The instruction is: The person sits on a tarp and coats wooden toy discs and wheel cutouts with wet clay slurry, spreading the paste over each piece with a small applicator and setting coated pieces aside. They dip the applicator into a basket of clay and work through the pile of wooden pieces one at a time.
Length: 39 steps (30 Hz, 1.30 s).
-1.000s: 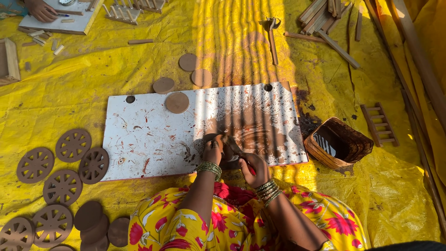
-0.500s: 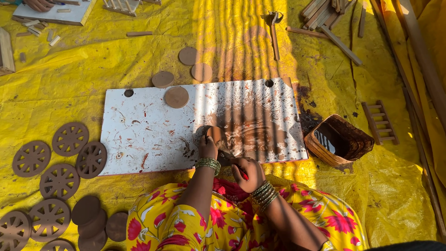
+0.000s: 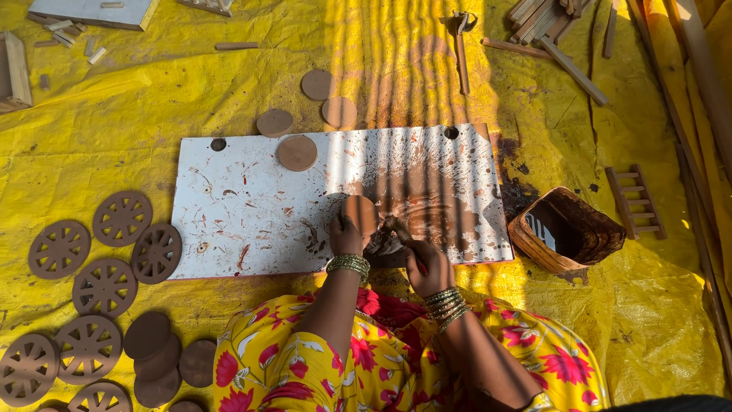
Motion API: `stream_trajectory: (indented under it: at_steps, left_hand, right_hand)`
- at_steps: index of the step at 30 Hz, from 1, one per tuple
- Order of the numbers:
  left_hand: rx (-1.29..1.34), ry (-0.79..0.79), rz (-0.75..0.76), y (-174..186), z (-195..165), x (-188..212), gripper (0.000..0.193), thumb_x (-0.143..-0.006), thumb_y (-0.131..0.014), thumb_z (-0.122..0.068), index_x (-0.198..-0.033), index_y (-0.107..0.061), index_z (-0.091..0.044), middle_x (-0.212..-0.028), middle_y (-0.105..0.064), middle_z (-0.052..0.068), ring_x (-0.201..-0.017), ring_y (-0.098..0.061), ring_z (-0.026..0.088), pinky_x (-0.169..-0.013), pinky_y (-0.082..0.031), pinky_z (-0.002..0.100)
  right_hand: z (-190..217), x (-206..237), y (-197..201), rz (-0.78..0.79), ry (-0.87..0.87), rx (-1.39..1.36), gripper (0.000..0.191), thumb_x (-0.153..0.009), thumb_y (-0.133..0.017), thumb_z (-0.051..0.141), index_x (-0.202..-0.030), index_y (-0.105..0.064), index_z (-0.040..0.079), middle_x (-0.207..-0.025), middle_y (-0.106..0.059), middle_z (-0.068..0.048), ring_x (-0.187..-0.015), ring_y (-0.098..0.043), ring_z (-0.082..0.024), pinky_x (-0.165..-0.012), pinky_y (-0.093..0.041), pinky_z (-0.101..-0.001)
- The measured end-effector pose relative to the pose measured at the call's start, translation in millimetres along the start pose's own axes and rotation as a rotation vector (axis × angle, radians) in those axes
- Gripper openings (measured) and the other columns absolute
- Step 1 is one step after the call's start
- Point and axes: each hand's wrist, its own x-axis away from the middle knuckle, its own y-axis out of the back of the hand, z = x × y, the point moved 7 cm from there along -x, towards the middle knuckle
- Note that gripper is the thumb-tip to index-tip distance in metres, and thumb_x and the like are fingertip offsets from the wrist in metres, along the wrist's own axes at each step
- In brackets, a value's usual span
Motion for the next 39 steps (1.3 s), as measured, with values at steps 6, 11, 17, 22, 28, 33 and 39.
stream_trajectory:
  at_steps: [6,11,17,22,28,33,39]
  left_hand:
    - [-0.189,-0.192,-0.042,-2.6,-4.8,-2.3,0.027,-0.106,-0.055,-0.025,-0.107,-0.061,0.001,-0.087,-0.068,0.019,-0.067,-0.066,0.028,-0.052,-0.051,0.036]
    - [-0.252,-0.242,-0.073,0.2,-9.7,-2.9,0.022,-0.103,-0.055,-0.023,-0.105,-0.061,-0.002,-0.088,-0.068,0.016,-0.072,-0.068,0.028,-0.062,-0.052,0.040]
    - [-0.400,-0.305,-0.141,3.5,-13.9,-1.6,0.020,-0.100,-0.058,-0.021,-0.104,-0.061,-0.002,-0.092,-0.069,0.017,-0.079,-0.068,0.032,-0.072,-0.053,0.045]
    - [-0.513,-0.153,-0.078,2.2,-1.7,-3.8,0.027,-0.101,-0.059,-0.023,-0.117,-0.061,-0.001,-0.095,-0.070,0.021,-0.083,-0.070,0.035,-0.076,-0.053,0.047]
    - [-0.522,-0.221,-0.061,2.1,2.0,-7.5,0.048,-0.096,-0.061,-0.022,-0.140,-0.055,-0.002,-0.121,-0.069,0.022,-0.105,-0.071,0.035,-0.090,-0.055,0.045]
    - [-0.636,-0.180,-0.004,1.4,11.4,-9.2,0.054,-0.099,-0.063,-0.026,-0.145,-0.047,-0.001,-0.145,-0.052,0.025,-0.130,-0.054,0.041,-0.104,-0.046,0.049]
    - [-0.753,-0.248,0.120,-7.7,-1.1,5.9,0.058,-0.091,-0.063,-0.020,-0.144,-0.052,-0.002,-0.138,-0.062,0.023,-0.124,-0.062,0.038,-0.104,-0.051,0.046]
  right_hand:
    - [-13.5,-6.3,-1.4,0.036,-0.236,0.132,0.027,-0.096,-0.060,0.016,-0.116,-0.072,0.002,-0.092,-0.075,-0.019,-0.073,-0.072,-0.027,-0.069,-0.056,-0.0370]
    - [-15.9,-2.3,-22.9,0.102,-0.192,-0.326,0.023,-0.099,-0.064,0.017,-0.110,-0.074,-0.001,-0.092,-0.078,-0.019,-0.083,-0.076,-0.026,-0.074,-0.059,-0.0366]
    - [13.3,3.8,-6.0,0.012,0.110,-0.132,0.025,-0.096,-0.065,0.016,-0.112,-0.072,-0.002,-0.093,-0.074,-0.021,-0.080,-0.072,-0.028,-0.072,-0.055,-0.0354]
    - [-3.3,1.0,-20.5,0.135,-0.101,-0.229,0.023,-0.098,-0.065,0.016,-0.110,-0.072,-0.001,-0.088,-0.074,-0.016,-0.077,-0.071,-0.023,-0.071,-0.055,-0.0351]
    - [-19.1,0.6,-19.0,-0.003,-0.067,-0.358,0.024,-0.099,-0.061,0.015,-0.112,-0.071,-0.003,-0.092,-0.075,-0.015,-0.079,-0.068,-0.019,-0.072,-0.055,-0.0338]
    - [-33.8,9.8,-44.2,0.213,-0.231,-0.117,0.026,-0.103,-0.064,0.021,-0.108,-0.072,-0.003,-0.078,-0.067,-0.018,-0.067,-0.058,-0.022,-0.066,-0.048,-0.0368]
    - [-57.1,-3.1,-28.9,-0.004,-0.435,-0.458,0.029,-0.107,-0.060,0.022,-0.110,-0.074,-0.003,-0.078,-0.057,-0.013,-0.068,-0.047,-0.017,-0.063,-0.039,-0.0344]
